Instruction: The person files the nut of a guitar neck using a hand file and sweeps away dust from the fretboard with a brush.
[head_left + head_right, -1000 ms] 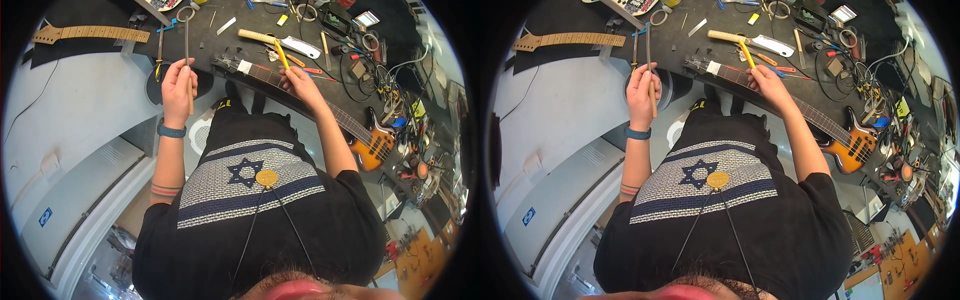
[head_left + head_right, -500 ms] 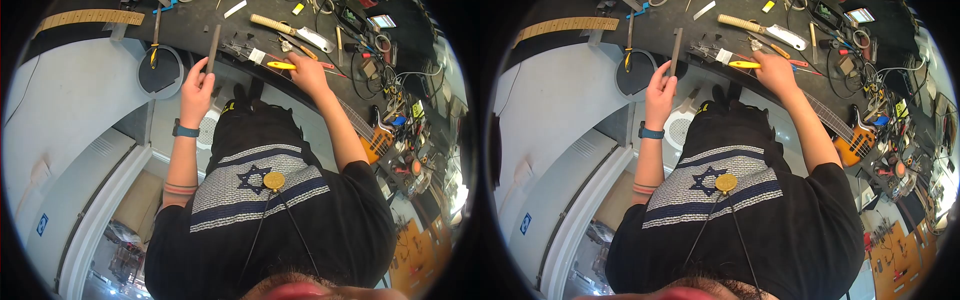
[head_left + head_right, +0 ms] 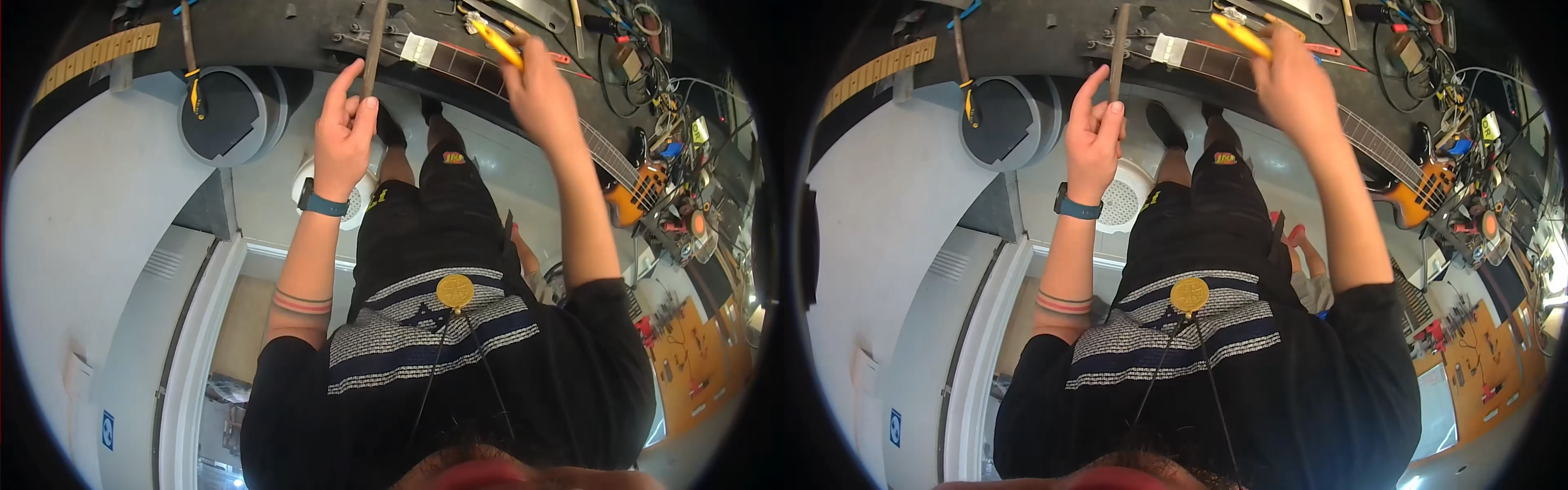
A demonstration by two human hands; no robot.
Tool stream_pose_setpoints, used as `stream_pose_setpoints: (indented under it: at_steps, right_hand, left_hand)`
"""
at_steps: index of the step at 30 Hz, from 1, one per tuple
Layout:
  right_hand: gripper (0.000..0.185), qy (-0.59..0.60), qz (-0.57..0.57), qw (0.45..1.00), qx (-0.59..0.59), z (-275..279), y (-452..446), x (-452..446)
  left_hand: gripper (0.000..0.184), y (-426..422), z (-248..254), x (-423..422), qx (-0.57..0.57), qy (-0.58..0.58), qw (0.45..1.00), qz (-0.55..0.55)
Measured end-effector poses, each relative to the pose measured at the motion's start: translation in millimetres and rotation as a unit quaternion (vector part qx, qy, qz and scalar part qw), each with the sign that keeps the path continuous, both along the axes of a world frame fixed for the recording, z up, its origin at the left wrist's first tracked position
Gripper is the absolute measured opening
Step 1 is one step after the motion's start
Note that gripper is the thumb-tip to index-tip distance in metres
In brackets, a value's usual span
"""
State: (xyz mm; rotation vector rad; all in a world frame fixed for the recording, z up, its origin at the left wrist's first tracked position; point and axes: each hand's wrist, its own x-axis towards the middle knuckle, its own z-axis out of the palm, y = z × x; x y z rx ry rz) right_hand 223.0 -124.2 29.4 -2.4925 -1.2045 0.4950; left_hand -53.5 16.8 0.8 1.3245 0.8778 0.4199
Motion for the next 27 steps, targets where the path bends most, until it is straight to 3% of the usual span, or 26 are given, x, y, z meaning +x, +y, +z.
stream_pose_setpoints:
  at_steps: [2,5,7,10,14,27]
  right_hand:
    - [0.032,-0.082,0.031,0.994,0.063,-40,3,35]
    - [0.036,-0.249,0.088,0.96,0.09,-43,22,33]
    - [0.032,-0.182,0.102,0.97,0.123,-37,29,2]
    - [0.031,-0.099,0.106,0.978,0.151,-37,29,-45]
    - [0.035,-0.084,0.097,0.979,0.158,-55,26,-64]
    - [0.05,-0.07,0.1,0.982,0.144,-65,20,-59]
  left_hand:
    - [0.049,-1,-4,0,0.0,0.025,1.0,-0.015]
    - [0.047,1,-10,4,-0.007,0.049,0.999,-0.013]
    - [0.046,-1,-9,5,-0.031,0.059,0.998,0.011]
    - [0.045,-8,-15,10,0.02,0.06,0.998,-0.004]
    - [0.045,-18,-30,13,0.093,0.06,0.993,-0.053]
    - [0.046,-47,-34,-8,0.16,0.097,0.979,-0.077]
